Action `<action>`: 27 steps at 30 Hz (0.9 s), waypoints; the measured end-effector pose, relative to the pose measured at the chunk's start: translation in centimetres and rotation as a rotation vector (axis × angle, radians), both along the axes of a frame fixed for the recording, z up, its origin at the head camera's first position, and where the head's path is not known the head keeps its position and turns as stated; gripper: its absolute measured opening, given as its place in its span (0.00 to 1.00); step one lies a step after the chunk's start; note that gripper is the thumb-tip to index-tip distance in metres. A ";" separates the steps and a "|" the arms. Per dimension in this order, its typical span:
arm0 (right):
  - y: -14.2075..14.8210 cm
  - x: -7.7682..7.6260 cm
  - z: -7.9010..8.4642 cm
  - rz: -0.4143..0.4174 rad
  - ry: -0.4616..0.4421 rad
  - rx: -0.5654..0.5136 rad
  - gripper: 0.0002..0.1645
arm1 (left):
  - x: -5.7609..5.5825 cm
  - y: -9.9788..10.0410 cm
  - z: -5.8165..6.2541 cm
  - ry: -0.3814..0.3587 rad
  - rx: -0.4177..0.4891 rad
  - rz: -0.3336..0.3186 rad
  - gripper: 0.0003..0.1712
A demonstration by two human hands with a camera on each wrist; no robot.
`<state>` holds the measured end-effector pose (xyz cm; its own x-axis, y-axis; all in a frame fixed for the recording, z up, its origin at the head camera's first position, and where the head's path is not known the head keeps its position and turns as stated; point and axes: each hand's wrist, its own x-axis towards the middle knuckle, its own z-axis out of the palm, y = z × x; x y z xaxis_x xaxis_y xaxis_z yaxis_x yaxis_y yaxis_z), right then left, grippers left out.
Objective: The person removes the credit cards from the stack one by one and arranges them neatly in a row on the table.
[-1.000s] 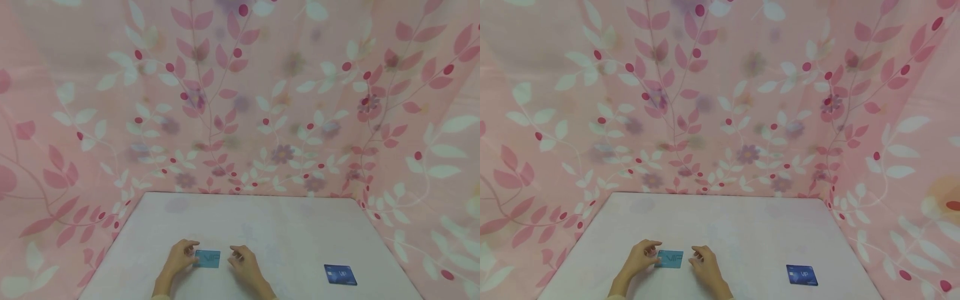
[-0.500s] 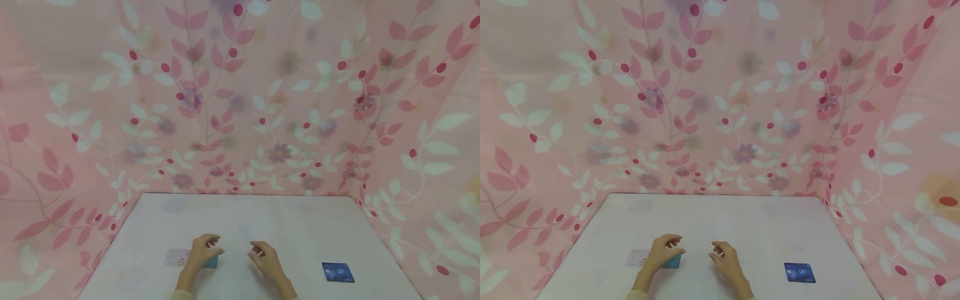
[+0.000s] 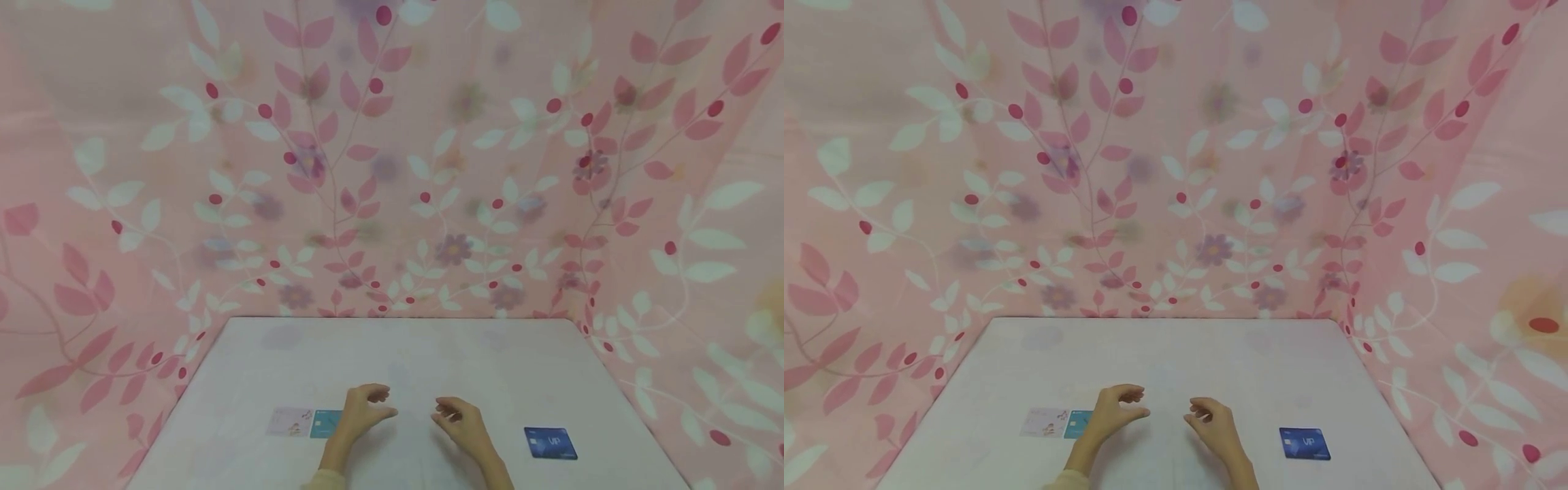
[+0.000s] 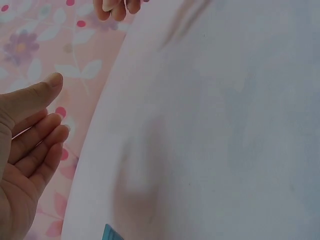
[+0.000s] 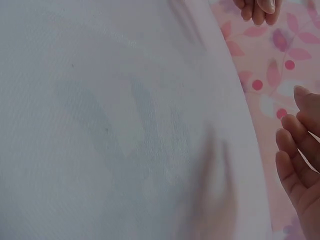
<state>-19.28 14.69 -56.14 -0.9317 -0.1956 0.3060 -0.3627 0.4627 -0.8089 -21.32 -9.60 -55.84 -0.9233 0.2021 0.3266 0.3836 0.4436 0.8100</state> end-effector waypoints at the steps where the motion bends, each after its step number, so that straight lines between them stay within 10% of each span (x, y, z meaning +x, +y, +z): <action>1: 0.3 0.0 0.0 -0.011 -0.020 -0.003 0.19 | -0.1 0.3 0.0 0.003 0.006 -0.009 0.24; 27: 6.9 1.3 -0.8 -0.287 -0.134 -0.027 0.20 | -1.0 6.2 -1.1 -0.019 0.077 -0.167 0.21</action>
<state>-17.97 21.63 -56.98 -0.9801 0.0877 0.1782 -0.1098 0.5087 -0.8539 -22.31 -3.43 -56.90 -0.8851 0.3282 0.3300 0.4312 0.3114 0.8468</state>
